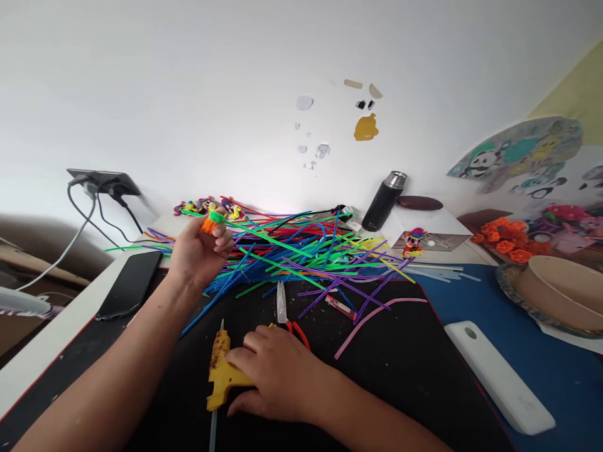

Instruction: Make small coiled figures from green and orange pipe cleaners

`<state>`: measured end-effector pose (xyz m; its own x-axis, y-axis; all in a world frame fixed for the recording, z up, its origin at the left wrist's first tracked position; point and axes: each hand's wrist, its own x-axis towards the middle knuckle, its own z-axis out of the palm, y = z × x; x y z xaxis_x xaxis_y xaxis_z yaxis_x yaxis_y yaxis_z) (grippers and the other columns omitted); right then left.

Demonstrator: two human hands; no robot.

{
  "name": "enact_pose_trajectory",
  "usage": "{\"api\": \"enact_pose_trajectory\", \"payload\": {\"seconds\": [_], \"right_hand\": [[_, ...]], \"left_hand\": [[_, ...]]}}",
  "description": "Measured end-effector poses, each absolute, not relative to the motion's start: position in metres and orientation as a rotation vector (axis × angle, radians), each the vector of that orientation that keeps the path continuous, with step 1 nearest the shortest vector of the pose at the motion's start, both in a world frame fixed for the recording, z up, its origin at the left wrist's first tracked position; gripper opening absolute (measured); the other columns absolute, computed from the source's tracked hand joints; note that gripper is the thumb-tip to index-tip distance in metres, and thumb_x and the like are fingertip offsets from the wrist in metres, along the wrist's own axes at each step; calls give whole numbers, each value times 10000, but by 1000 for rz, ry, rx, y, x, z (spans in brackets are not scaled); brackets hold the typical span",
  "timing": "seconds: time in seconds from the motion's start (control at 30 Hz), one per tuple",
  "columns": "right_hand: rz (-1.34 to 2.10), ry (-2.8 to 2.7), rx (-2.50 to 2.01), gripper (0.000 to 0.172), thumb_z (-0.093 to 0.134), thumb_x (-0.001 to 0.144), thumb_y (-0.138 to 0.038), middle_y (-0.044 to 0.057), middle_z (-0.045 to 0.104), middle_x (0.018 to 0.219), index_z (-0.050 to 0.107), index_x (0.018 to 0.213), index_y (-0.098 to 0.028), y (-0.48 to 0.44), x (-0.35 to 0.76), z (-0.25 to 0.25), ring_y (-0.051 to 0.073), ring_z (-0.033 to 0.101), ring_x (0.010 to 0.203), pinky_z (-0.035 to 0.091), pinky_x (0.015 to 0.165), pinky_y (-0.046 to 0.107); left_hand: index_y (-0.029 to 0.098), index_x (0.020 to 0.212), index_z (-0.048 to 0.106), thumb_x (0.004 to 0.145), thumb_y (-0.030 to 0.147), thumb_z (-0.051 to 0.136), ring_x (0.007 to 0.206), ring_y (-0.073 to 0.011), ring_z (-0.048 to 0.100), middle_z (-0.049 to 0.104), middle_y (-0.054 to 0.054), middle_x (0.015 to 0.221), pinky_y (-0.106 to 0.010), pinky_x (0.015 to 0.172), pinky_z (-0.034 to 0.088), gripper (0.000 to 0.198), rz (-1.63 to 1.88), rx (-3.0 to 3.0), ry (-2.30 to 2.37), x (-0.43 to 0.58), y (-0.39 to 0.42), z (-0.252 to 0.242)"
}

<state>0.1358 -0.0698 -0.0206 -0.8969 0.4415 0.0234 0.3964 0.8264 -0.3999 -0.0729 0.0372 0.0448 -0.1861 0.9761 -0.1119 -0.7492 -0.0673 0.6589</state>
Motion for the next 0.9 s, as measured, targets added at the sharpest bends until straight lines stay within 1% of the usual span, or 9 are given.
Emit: {"api": "enact_pose_trajectory", "payload": {"seconds": [0.13,0.23,0.33,0.4,0.5,0.63,0.77,0.83,0.9], "right_hand": [[537,-2951,-749,482,748,1003,-576,115,784,1073,741,1199,-135,-73,132,-19,310,730,1004,560,864,409],[683,-2921,-786,443,765,981,-508,134,803,1104,750,1205,-126,-73,132,-19,317,751,1010,564,856,401],[1012,-2701,-863,428,819,897,-451,95,822,1128,776,1235,-192,-72,137,-20,292,765,988,549,840,365],[1263,-2433,-950,394,850,838,-417,49,823,1077,803,1187,-240,-69,142,-20,253,757,933,530,802,328],[1669,-1967,-951,293,834,846,-400,21,774,929,803,1071,-214,-61,151,-22,188,698,801,490,689,274],[2026,-1433,-696,457,866,848,-561,12,697,835,748,1048,-167,-46,160,-22,120,595,613,440,590,252],[2125,-1014,-472,576,905,818,-661,-22,610,678,725,1029,-156,-37,168,-18,103,527,529,374,497,228],[2153,-884,-383,624,932,788,-678,-47,561,669,736,1060,-152,-35,170,-15,84,467,511,347,462,213],[2157,-835,-348,597,948,791,-646,-72,506,656,748,1053,-149,-35,172,-11,68,415,497,334,442,202]], "left_hand": [[182,822,631,1086,163,362,409,-120,440,507,27,530,-205,415,370,378,1628,443,725,-68,36,46],[162,853,662,1084,158,346,409,-119,442,499,29,520,-202,408,373,392,1612,469,782,-63,33,48],[147,877,689,1057,149,390,414,-122,447,506,24,517,-201,395,367,349,1592,528,832,-61,31,51],[133,911,716,1028,159,451,419,-124,438,512,23,518,-201,391,362,291,1574,593,840,-61,31,51],[119,974,753,964,193,585,426,-116,409,503,34,515,-198,402,353,183,1501,717,846,-64,31,50],[113,947,775,900,282,710,439,-115,387,466,41,490,-210,431,340,187,1388,840,913,-69,30,43],[129,954,804,917,435,715,477,-136,412,490,24,504,-236,469,313,320,1215,1087,1123,-72,28,35],[146,950,816,940,495,690,499,-150,436,525,10,524,-251,489,310,371,1144,1195,1189,-73,27,32],[156,919,824,958,539,666,506,-159,448,535,4,518,-265,503,319,415,1079,1280,1221,-74,27,32]]}}
